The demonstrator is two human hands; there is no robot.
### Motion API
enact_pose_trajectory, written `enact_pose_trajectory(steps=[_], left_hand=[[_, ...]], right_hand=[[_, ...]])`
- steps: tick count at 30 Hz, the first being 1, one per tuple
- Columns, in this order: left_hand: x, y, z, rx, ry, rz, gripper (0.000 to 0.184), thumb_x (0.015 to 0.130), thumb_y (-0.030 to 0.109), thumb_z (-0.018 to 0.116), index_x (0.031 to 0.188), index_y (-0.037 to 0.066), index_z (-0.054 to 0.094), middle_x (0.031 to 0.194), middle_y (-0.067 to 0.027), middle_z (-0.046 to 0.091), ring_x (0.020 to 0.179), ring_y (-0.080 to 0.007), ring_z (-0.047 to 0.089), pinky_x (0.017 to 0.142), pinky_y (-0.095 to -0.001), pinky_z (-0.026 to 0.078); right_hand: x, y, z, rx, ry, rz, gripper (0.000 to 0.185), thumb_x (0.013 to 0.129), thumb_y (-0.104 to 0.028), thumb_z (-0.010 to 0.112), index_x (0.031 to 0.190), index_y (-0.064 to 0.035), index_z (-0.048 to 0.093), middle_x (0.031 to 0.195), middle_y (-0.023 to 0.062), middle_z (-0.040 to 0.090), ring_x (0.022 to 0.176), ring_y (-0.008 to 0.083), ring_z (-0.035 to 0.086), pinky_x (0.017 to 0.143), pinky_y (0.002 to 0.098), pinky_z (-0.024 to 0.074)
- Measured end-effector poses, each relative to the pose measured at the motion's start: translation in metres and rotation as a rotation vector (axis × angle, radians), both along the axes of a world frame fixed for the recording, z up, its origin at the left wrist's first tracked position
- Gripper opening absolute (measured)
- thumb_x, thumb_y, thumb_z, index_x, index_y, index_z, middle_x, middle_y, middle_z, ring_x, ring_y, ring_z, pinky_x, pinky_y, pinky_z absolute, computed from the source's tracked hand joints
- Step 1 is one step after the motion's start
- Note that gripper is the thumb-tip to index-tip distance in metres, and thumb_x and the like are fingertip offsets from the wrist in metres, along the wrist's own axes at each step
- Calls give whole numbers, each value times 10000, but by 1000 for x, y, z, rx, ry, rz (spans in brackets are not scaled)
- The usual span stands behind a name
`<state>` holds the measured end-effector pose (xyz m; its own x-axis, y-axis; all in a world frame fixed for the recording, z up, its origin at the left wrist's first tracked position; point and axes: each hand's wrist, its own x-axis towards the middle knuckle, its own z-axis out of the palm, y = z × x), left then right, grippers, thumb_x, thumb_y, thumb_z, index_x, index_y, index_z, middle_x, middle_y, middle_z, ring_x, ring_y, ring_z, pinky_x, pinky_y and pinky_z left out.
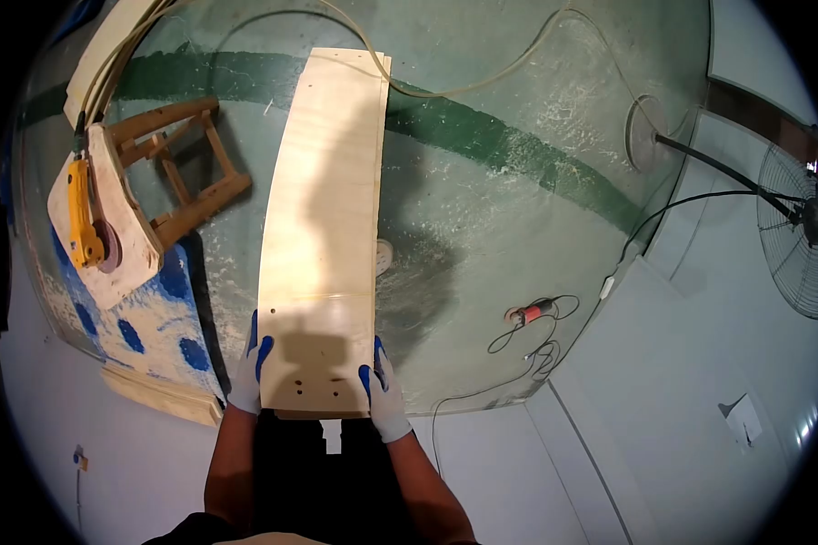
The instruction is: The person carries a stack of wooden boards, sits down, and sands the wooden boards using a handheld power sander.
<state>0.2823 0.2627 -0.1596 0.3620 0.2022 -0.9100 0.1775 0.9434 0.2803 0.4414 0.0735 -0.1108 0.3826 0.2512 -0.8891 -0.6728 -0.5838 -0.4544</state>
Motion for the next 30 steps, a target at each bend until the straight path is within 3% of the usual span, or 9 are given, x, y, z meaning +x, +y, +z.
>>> enact_pose_trajectory(steps=[5,7,8,9,12,16,19,27,30], left_hand=[[-27,-13,-36,-192,-36,35,543,1097,300,511,1556,49,368,1405,-88,573,1254,-164,569,1052,-317,471],[-14,-13,-43,-89,27,-36,510,1098,314,513,1515,30,432,1372,-81,589,1216,-157,590,1050,-309,467],[-15,-21,-46,-89,35,-44,510,1098,314,513,1515,30,432,1372,-81,589,1216,-157,590,1050,-309,467],[-18,-30,-53,20,102,-116,498,1097,302,517,1500,17,450,1363,-78,591,1223,-157,582,1056,-304,460],[-24,-50,-70,160,176,-148,493,1092,274,528,1489,-11,468,1366,-75,589,1242,-151,562,1070,-290,442],[8,-42,-56,235,187,-101,627,1061,188,583,1594,-22,327,1483,-90,521,1319,-159,507,1114,-280,397],[39,-29,-65,332,162,-184,614,1048,153,603,1573,-49,355,1484,-94,524,1325,-147,501,1110,-282,404],[107,48,-205,515,38,-288,557,1032,227,645,1473,-82,502,1435,-108,597,1285,-144,550,1097,-269,418],[149,91,-266,669,-27,-357,569,1033,300,639,1480,-29,516,1429,-143,619,1292,-179,565,1102,-271,407]], right_hand=[[-8,-37,-55,109,249,-107,841,1060,-239,581,1650,-2,30,1671,167,277,1469,267,401,1198,339,327],[4,-25,-68,116,580,-348,801,1051,-256,595,1643,-17,111,1598,164,377,1385,269,488,1146,332,400],[-1,-26,-78,-39,584,-359,718,1050,-290,600,1606,-6,246,1482,144,496,1284,226,547,1057,322,474],[-6,-29,-81,-34,588,-371,718,1050,-290,600,1606,-6,246,1482,144,496,1284,226,547,1057,322,474],[-20,-32,-89,-146,222,-148,569,1030,-278,659,1470,41,492,1290,117,645,1145,152,594,944,299,515],[-24,-47,-116,-78,182,-142,522,1012,-256,688,1407,60,561,1214,104,681,1070,142,625,936,279,511],[1,-37,-120,-43,179,-299,476,1003,-247,694,1352,67,611,1171,87,700,1036,131,627,920,272,508],[97,53,-219,103,-149,-167,486,1027,-337,666,1326,45,635,1209,57,687,1058,122,605,921,268,503],[141,97,-254,70,-112,-216,558,1005,-404,661,1363,22,608,1203,146,693,1050,196,617,938,311,491]])
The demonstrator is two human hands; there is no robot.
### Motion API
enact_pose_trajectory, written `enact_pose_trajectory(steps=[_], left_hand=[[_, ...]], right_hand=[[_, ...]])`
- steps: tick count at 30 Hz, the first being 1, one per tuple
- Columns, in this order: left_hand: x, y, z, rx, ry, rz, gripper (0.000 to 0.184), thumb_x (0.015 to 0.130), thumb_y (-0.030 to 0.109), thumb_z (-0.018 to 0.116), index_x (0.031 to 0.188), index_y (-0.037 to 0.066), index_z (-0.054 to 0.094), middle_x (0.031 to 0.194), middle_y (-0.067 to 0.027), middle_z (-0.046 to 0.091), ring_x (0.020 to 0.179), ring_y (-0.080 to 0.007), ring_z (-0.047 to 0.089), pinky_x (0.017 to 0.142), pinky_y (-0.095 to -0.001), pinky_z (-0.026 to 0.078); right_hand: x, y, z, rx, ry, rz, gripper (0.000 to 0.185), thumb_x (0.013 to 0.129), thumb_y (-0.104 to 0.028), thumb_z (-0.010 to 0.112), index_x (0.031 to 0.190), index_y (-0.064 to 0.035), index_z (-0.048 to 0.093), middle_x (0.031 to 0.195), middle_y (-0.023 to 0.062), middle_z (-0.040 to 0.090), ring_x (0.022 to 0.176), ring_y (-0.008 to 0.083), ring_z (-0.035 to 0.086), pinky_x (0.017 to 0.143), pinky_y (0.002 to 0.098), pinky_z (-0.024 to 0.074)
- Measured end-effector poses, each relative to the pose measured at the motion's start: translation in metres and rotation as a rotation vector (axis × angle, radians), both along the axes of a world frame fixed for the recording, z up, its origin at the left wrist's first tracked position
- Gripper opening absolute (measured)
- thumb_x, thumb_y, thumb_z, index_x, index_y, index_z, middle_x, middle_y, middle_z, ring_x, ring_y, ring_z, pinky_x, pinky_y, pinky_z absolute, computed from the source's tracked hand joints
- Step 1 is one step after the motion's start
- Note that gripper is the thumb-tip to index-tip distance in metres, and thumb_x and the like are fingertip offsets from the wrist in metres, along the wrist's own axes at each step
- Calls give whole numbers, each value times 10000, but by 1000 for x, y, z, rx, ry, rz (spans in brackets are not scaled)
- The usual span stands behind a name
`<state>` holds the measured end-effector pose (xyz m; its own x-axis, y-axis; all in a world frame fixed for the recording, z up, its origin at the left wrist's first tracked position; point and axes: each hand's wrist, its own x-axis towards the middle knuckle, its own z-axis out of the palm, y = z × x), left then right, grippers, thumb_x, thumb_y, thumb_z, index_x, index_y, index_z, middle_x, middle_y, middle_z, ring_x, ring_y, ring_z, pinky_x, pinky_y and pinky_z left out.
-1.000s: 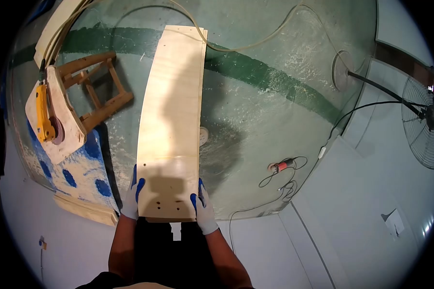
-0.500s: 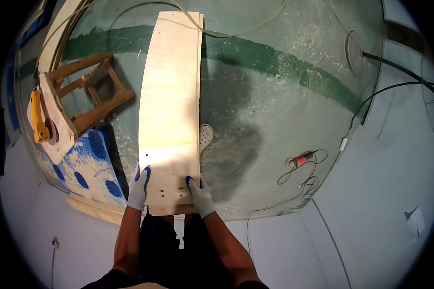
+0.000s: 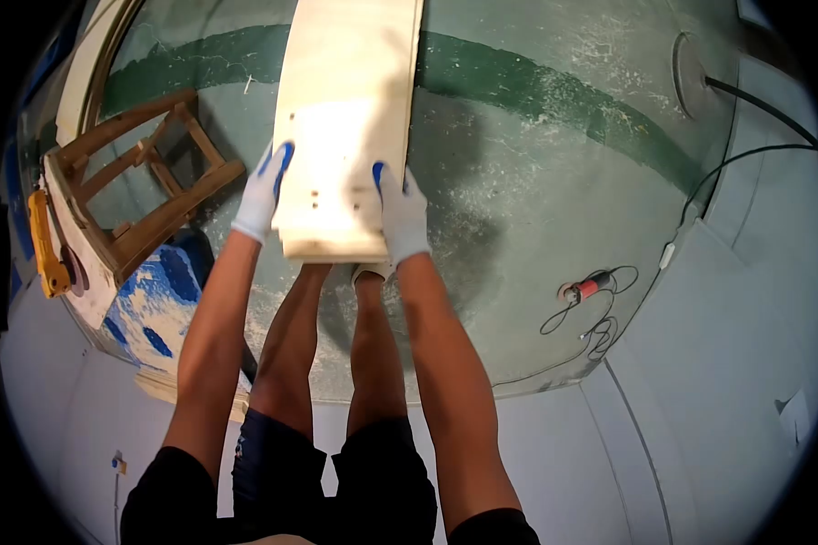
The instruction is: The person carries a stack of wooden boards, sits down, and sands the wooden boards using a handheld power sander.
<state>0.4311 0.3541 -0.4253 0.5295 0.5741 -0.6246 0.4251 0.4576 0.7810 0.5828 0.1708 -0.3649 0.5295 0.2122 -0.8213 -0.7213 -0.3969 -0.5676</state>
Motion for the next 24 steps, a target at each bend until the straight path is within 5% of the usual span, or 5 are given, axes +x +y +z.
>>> enact_pose_trajectory(steps=[4,7,12,19,24], left_hand=[[53,37,-23,71,239,-113,648,1022,501,579,1471,36,532,1365,-230,650,1263,-320,616,1090,-329,428],[22,33,-39,290,655,-876,483,977,348,502,1331,47,635,1265,-285,654,1203,-460,602,1025,-499,495],[-67,-33,39,55,771,-1010,578,996,479,486,1510,216,493,1362,-277,613,1246,-477,592,1070,-502,481],[-89,18,203,107,698,-834,549,980,487,516,1363,113,637,1317,-273,645,1257,-446,602,1071,-459,485],[-58,127,265,279,512,-600,466,972,430,597,1281,92,680,1236,-248,692,1180,-398,661,1027,-437,512]], right_hand=[[36,25,-25,-84,-227,312,627,1029,-457,570,1431,23,528,1263,232,681,1128,359,652,984,388,488],[13,-16,-63,-464,-159,1285,538,989,-356,490,1419,-40,549,1379,266,604,1298,434,557,1099,486,448],[-64,-115,39,-439,59,1044,577,1003,-450,491,1469,-114,539,1412,272,576,1327,445,527,1124,491,427],[-28,-291,283,-827,-45,1085,516,972,-436,536,1312,-69,663,1295,224,677,1223,425,631,1055,469,480],[-24,-353,348,-838,31,844,464,945,-429,543,1191,-80,724,1163,214,726,1122,400,679,968,457,508]])
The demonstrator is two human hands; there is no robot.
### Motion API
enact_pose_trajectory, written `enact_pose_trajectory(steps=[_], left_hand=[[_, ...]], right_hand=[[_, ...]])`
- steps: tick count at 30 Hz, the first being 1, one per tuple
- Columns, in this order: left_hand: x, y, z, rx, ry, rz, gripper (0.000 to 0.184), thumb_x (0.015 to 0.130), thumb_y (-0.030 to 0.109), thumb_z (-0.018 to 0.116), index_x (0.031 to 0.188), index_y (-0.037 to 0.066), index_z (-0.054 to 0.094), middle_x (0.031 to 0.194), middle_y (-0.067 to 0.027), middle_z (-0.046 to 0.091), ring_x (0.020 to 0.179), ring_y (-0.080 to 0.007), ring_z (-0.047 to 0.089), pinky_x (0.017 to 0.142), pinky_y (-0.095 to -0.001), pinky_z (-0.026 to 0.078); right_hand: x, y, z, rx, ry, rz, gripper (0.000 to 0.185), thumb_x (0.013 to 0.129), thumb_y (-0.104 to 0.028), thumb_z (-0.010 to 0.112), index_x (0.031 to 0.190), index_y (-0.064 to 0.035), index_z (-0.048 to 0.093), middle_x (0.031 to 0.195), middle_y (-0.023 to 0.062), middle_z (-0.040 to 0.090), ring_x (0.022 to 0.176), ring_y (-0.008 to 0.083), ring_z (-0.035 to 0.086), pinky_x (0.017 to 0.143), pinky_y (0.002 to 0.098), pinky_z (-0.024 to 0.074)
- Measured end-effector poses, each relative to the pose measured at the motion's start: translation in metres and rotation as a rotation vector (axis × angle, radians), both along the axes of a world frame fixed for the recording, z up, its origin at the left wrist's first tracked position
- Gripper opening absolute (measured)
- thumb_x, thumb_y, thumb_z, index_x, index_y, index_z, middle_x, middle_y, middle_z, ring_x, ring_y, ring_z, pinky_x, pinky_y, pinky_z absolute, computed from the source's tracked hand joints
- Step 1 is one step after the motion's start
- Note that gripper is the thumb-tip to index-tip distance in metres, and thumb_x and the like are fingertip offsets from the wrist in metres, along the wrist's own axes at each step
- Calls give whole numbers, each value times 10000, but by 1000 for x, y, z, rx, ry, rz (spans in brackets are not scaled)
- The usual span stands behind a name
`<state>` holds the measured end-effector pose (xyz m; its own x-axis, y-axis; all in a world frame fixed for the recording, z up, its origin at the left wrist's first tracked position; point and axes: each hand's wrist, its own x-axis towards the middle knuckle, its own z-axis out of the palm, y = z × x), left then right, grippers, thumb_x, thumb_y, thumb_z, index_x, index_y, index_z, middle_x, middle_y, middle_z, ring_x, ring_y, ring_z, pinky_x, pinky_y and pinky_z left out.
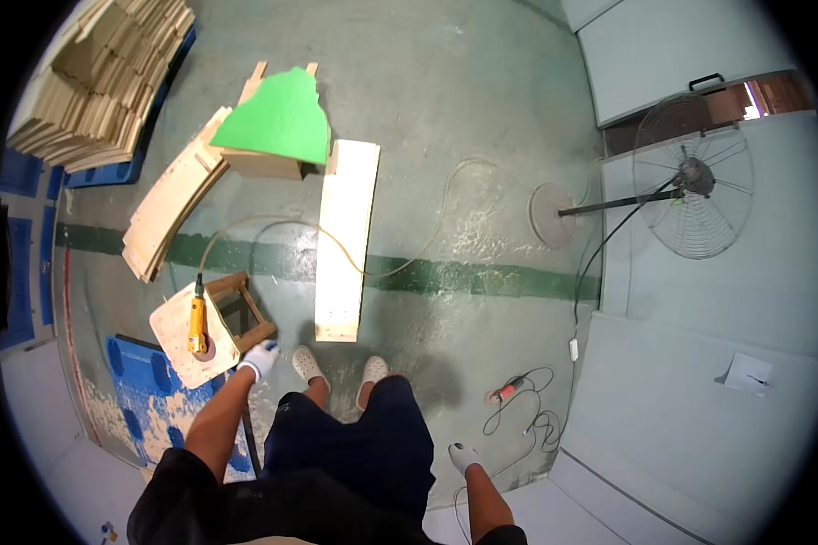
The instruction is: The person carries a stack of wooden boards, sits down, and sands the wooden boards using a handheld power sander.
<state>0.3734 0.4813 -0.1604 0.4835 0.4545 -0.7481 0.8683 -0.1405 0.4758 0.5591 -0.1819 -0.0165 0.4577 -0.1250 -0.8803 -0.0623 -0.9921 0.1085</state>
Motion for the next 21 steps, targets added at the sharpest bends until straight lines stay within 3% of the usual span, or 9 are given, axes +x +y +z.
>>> enact_pose_trajectory(steps=[2,4,6,10,12,14,15,17,21], left_hand=[[-15,18,-12,82,-97,35,436,975,413,611,1248,81,687,1180,-226,719,1123,-388,684,986,-429,528],[42,71,74,169,-234,59,382,997,337,590,1248,62,679,1170,-210,724,1125,-385,680,979,-418,529],[50,91,110,189,-198,101,352,1010,296,574,1247,56,673,1179,-200,722,1138,-381,675,982,-412,527],[49,73,160,274,-109,120,322,1012,260,569,1232,56,685,1157,-189,731,1106,-371,690,967,-413,533],[19,45,161,296,-29,192,317,1010,253,571,1217,44,690,1135,-197,734,1085,-371,698,950,-416,538],[14,20,161,230,75,354,309,1002,248,580,1192,39,706,1111,-201,740,1062,-372,704,932,-410,542],[4,-26,143,341,116,131,307,1002,244,574,1190,40,707,1112,-200,742,1060,-373,703,933,-404,541],[6,-54,135,61,76,544,361,1015,308,546,1219,51,697,1147,-213,732,1110,-401,682,954,-428,533],[110,-140,176,-152,308,72,484,1021,435,462,1315,107,661,1324,-204,666,1259,-425,598,1035,-460,487]], right_hand=[[-1,34,39,-3,-105,-27,435,922,-428,571,1068,-55,742,1048,223,738,1037,373,707,916,463,520],[58,30,64,55,-122,7,444,924,-432,568,1084,-52,732,1062,229,734,1034,388,704,916,467,521],[101,31,29,105,-101,51,452,926,-435,564,1099,-48,722,1076,234,730,1032,404,702,916,471,522],[234,55,-2,86,-45,235,531,933,-467,502,1307,-139,686,1324,225,662,1268,441,594,1084,465,464],[309,113,27,231,-10,37,549,936,-475,542,1326,-111,674,1347,226,650,1285,431,585,1092,454,458],[352,135,38,336,-89,144,573,939,-504,558,1306,-80,678,1334,230,656,1270,420,600,1082,444,467],[428,168,46,391,-182,218,555,948,-487,562,1300,-75,681,1315,227,667,1258,411,613,1075,438,473],[478,210,64,546,-294,206,508,963,-440,579,1295,-70,682,1286,216,687,1235,397,634,1063,427,484],[613,317,146,746,-401,209,449,972,-342,651,1292,-28,674,1273,190,707,1210,314,669,1042,381,504]])
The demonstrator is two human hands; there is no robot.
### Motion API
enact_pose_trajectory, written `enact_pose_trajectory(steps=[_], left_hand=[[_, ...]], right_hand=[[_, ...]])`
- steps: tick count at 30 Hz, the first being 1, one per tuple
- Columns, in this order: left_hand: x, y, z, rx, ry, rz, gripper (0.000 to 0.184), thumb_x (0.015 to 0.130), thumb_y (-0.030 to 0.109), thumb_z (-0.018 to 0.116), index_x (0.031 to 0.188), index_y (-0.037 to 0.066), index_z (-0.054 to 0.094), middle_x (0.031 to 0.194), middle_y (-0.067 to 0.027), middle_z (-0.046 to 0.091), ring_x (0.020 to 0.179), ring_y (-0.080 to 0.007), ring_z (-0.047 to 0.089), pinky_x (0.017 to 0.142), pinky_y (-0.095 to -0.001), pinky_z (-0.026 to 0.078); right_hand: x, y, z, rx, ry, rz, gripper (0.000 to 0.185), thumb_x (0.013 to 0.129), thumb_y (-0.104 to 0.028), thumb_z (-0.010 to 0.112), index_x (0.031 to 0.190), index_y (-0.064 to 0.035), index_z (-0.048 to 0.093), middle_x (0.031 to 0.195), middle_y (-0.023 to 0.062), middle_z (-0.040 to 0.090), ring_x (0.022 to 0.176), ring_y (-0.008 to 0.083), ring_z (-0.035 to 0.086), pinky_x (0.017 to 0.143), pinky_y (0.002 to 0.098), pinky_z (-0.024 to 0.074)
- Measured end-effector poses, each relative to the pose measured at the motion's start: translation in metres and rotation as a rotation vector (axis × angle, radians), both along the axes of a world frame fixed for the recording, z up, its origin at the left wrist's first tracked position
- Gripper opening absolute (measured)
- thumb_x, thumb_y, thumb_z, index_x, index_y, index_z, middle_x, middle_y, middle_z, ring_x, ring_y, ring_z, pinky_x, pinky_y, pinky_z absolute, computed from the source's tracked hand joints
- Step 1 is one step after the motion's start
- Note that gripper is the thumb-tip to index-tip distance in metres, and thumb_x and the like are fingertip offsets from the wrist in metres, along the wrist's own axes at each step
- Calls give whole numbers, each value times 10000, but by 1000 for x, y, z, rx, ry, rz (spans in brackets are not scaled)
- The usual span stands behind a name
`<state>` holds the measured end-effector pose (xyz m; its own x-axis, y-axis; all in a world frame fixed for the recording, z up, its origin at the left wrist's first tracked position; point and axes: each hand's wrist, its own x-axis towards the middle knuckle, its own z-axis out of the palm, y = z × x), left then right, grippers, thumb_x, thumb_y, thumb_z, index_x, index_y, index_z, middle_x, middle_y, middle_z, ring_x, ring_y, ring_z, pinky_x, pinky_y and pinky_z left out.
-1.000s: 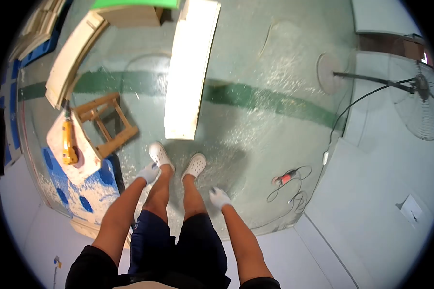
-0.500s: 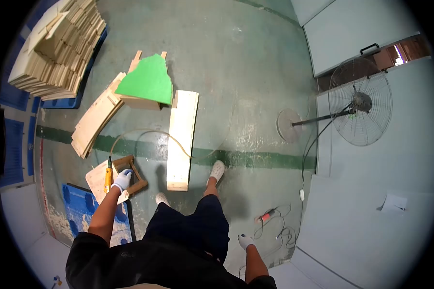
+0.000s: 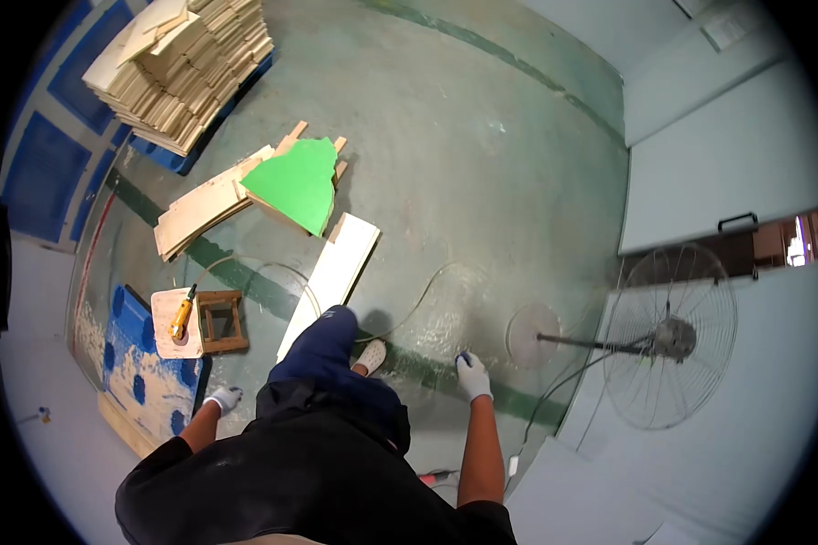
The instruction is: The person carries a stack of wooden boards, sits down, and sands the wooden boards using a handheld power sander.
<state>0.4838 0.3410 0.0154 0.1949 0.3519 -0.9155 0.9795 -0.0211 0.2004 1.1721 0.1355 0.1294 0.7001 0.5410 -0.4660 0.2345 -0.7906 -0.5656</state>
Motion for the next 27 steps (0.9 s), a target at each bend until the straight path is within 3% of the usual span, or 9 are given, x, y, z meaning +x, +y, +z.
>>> enact_pose_trajectory(steps=[3,8,10,13,14,15,19,20,27], left_hand=[[66,-4,2,-19,45,-132,492,1007,456,481,1327,128,661,1365,-197,644,1271,-414,590,1052,-449,475],[215,71,-76,25,-131,35,494,974,442,497,1305,128,686,1348,-215,652,1246,-415,608,1056,-443,476],[232,125,-37,209,-179,45,468,958,412,512,1234,101,727,1277,-216,692,1207,-396,642,1042,-434,487],[330,218,-64,284,-108,86,436,958,376,498,1164,91,755,1188,-217,725,1144,-400,672,1037,-437,492],[401,242,-72,301,-152,115,430,960,368,487,1150,93,758,1173,-220,728,1135,-403,676,1039,-438,492],[394,274,-61,356,-185,93,432,968,359,469,1157,90,750,1175,-224,726,1145,-409,670,1036,-444,497],[497,371,-51,409,-469,237,454,1042,413,448,1276,87,660,1298,-237,663,1185,-425,627,1028,-452,492],[541,396,20,485,-580,283,438,1044,400,449,1251,79,664,1268,-244,671,1163,-424,637,1014,-458,494],[549,437,54,536,-584,474,388,1061,323,438,1296,82,633,1304,-168,645,1194,-370,611,1049,-427,466]], right_hand=[[39,70,31,32,-55,120,466,975,-345,649,1307,-19,665,1274,196,705,1210,320,668,1048,385,502],[131,152,72,-65,-51,459,489,972,-347,657,1345,-32,647,1306,176,696,1250,303,651,1084,368,485],[134,176,39,26,147,393,487,977,-340,656,1353,-31,643,1343,164,682,1286,277,631,1105,359,467],[214,168,-25,130,121,309,497,996,-368,618,1359,-29,638,1353,208,663,1296,324,616,1101,378,463],[255,142,-20,-180,-142,236,502,996,-402,621,1327,-28,669,1270,219,699,1198,304,664,1026,392,499],[249,151,-40,-181,7,140,527,997,-478,569,1269,-46,699,1240,231,702,1174,351,666,996,427,505],[298,119,-73,-396,70,785,421,990,-373,568,1179,-19,699,1051,203,746,1044,356,701,954,414,526],[316,143,-68,-429,91,814,410,991,-364,570,1175,-19,696,1050,202,745,1036,357,702,944,417,532],[405,361,-63,-395,332,410,335,994,-301,580,1149,-19,675,1044,195,735,983,361,711,877,440,570]])
